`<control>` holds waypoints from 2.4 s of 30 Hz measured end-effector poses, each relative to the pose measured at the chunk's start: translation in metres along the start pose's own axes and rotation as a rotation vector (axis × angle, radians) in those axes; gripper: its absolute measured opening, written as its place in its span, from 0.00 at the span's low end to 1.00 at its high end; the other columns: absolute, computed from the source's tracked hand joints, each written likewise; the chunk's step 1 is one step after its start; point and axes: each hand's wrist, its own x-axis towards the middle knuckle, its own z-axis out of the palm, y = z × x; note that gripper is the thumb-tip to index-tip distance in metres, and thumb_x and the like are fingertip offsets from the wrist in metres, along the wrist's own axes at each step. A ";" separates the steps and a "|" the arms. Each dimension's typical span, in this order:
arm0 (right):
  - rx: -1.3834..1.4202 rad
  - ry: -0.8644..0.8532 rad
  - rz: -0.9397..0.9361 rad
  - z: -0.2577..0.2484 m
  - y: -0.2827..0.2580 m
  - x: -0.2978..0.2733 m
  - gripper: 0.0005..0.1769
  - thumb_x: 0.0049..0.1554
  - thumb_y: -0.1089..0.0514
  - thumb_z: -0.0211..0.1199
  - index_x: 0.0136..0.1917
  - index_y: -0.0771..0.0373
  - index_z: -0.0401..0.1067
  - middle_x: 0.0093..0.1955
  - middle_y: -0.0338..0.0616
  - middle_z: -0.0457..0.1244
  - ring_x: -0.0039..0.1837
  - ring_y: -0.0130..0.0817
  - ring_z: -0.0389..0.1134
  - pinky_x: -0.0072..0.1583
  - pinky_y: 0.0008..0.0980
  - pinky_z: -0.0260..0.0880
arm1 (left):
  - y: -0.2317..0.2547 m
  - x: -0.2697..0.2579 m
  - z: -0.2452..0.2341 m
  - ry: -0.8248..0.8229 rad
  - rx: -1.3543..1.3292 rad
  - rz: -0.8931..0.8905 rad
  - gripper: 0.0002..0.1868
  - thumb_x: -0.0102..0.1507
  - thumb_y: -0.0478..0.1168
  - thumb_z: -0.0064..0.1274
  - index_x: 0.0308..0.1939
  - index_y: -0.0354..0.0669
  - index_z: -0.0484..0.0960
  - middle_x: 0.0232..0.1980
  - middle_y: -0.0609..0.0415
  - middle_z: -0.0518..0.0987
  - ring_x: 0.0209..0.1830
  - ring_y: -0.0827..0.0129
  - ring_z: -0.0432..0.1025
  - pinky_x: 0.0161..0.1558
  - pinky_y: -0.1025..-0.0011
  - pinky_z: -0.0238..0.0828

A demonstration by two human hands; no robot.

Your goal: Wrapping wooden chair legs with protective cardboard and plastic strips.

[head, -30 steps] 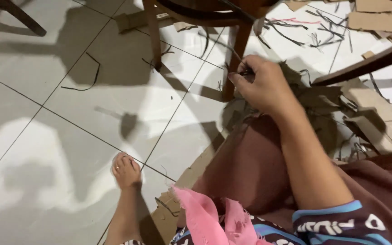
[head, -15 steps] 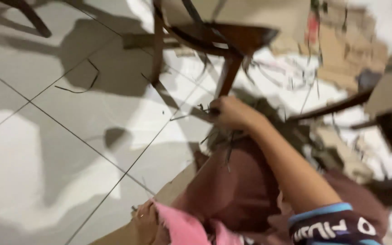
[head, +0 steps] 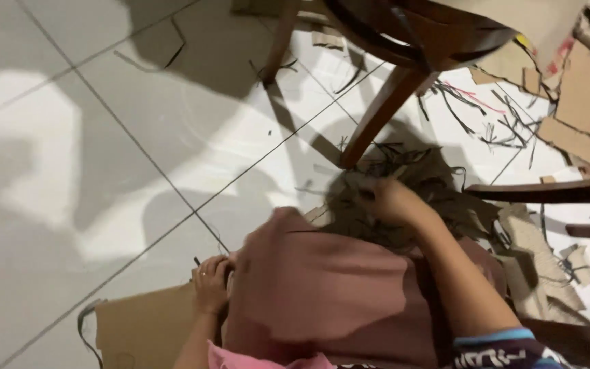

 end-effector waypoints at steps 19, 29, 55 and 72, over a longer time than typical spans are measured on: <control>-0.203 0.149 0.338 0.051 0.115 0.075 0.31 0.58 0.45 0.59 0.75 0.44 0.67 0.68 0.41 0.66 0.68 0.45 0.68 0.70 0.63 0.60 | 0.168 0.319 -0.008 -0.068 -0.876 -0.082 0.14 0.69 0.37 0.52 0.60 0.42 0.77 0.56 0.43 0.80 0.60 0.57 0.73 0.63 0.60 0.69; 0.615 0.560 -0.292 0.087 -0.044 -0.012 0.07 0.63 0.57 0.56 0.51 0.63 0.68 0.51 0.54 0.62 0.51 0.54 0.67 0.52 0.47 0.68 | 0.315 0.333 0.081 -0.342 -0.917 -0.428 0.47 0.50 0.49 0.66 0.72 0.50 0.62 0.75 0.50 0.64 0.77 0.60 0.58 0.59 0.59 0.68; 0.440 0.362 -0.133 0.098 -0.030 -0.011 0.14 0.66 0.47 0.60 0.45 0.59 0.70 0.49 0.42 0.61 0.43 0.40 0.67 0.37 0.41 0.67 | 0.339 0.360 0.137 -0.240 -1.202 -0.565 0.21 0.53 0.21 0.54 0.33 0.50 0.61 0.30 0.57 0.63 0.29 0.73 0.53 0.30 0.73 0.49; 0.385 -0.019 0.122 0.088 -0.032 -0.025 0.22 0.65 0.39 0.56 0.67 0.47 0.61 0.54 0.38 0.56 0.30 0.47 0.63 0.32 0.49 0.58 | 0.331 0.350 0.147 -0.171 -1.262 -0.511 0.24 0.49 0.19 0.52 0.30 0.50 0.57 0.28 0.59 0.60 0.26 0.75 0.53 0.26 0.76 0.48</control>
